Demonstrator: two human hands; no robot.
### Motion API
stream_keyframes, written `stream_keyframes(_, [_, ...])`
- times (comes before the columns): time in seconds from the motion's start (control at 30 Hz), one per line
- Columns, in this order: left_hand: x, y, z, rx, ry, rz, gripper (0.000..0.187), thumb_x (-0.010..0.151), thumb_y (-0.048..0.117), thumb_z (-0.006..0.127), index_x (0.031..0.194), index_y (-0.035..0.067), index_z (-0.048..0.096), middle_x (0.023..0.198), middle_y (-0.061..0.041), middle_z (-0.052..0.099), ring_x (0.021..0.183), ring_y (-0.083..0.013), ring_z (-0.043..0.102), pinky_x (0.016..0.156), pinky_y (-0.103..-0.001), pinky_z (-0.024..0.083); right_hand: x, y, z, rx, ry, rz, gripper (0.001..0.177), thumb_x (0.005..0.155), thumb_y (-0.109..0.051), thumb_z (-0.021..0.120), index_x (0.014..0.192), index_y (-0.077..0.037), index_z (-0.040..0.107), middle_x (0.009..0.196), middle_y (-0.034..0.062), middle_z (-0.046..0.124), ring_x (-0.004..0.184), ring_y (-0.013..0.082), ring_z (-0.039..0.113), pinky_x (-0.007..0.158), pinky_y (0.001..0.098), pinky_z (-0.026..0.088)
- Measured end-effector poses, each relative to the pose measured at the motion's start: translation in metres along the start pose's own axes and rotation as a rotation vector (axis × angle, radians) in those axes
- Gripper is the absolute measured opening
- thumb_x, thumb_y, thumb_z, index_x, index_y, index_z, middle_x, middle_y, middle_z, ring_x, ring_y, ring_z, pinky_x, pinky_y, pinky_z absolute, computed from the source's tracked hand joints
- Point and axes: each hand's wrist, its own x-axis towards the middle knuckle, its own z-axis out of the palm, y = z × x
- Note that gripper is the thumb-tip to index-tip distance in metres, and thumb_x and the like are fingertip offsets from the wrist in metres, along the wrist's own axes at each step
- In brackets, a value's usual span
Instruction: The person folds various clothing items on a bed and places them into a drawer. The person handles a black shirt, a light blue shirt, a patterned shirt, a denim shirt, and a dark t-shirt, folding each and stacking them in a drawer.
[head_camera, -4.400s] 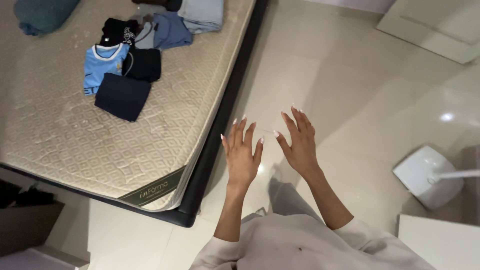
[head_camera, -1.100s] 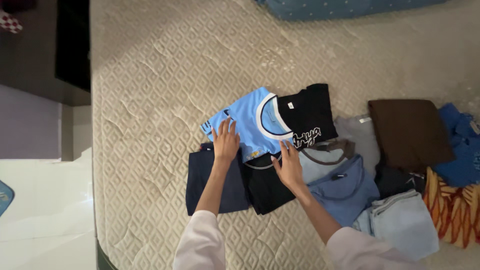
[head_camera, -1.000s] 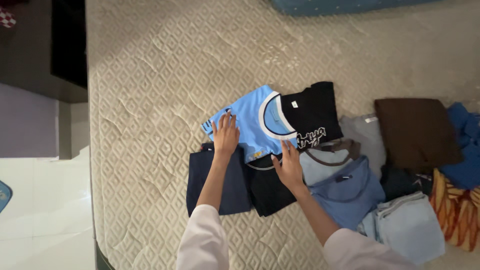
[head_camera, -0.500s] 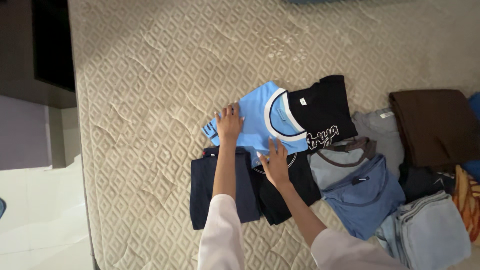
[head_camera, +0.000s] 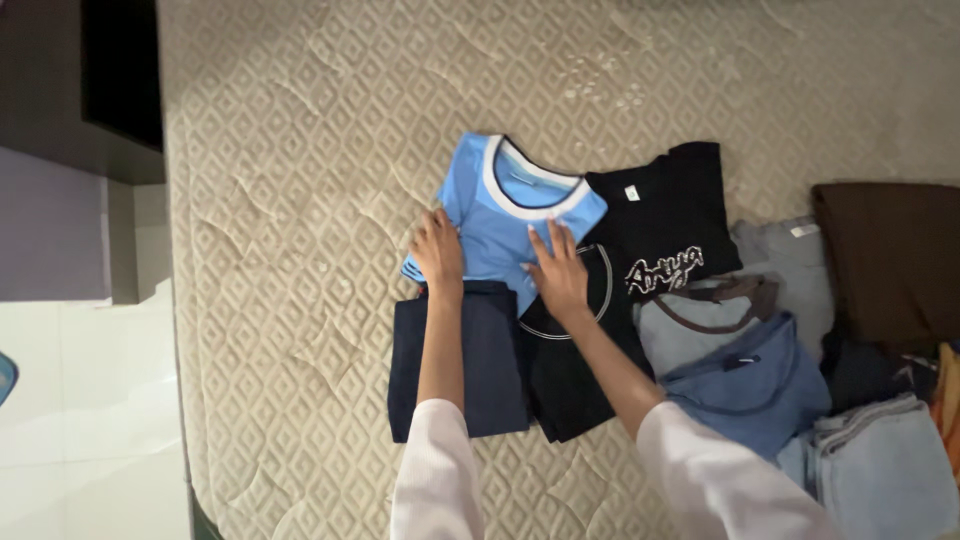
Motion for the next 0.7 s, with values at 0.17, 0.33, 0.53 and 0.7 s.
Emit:
stream_keyframes(0.17, [-0.018, -0.012, -0.003, -0.091, 0.041, -0.293, 0.048, 0.089, 0.036, 0.074, 0.121, 0.005, 0.055, 0.114, -0.010, 0.061, 0.098, -0.0326, 0.070, 0.076, -0.046, 0.058, 0.040, -0.010, 0.000, -0.225, 0.046, 0.002, 0.086, 0.081, -0.046, 0.080, 0.152, -0.013, 0.043, 0.161, 0.0181, 0.031, 0.144, 0.0412, 0.036, 0.106, 0.0684, 0.039])
stream_keyframes(0.33, [-0.032, -0.019, -0.001, -0.186, -0.048, -0.484, 0.049, 0.097, 0.038, 0.069, 0.123, 0.000, 0.051, 0.116, -0.016, 0.057, 0.094, -0.0356, 0.070, 0.071, -0.047, 0.059, 0.068, -0.027, 0.006, -0.282, 0.064, 0.068, 0.095, 0.076, -0.046, 0.084, 0.153, -0.010, 0.041, 0.153, 0.0186, 0.041, 0.132, 0.0424, 0.047, 0.099, 0.0636, 0.045])
stream_keyframes(0.53, [-0.023, -0.032, -0.013, -0.041, -0.081, -0.331, 0.079, 0.086, 0.040, 0.076, 0.144, -0.001, 0.041, 0.127, -0.015, 0.057, 0.120, -0.0330, 0.059, 0.092, -0.050, 0.053, 0.078, -0.016, 0.032, -0.080, 0.041, 0.217, 0.092, 0.075, -0.044, 0.089, 0.146, -0.004, 0.045, 0.137, 0.0183, 0.054, 0.123, 0.0388, 0.055, 0.100, 0.0501, 0.049])
stream_keyframes(0.7, [-0.007, -0.054, -0.032, -0.354, 0.007, -0.198, 0.096, 0.076, 0.025, 0.080, 0.153, -0.007, 0.032, 0.142, -0.022, 0.049, 0.127, -0.0390, 0.054, 0.099, -0.050, 0.048, 0.087, 0.010, 0.057, 0.161, -0.025, 0.266, 0.096, 0.073, -0.034, 0.090, 0.149, -0.003, 0.042, 0.135, 0.0228, 0.053, 0.119, 0.0416, 0.056, 0.098, 0.0474, 0.049])
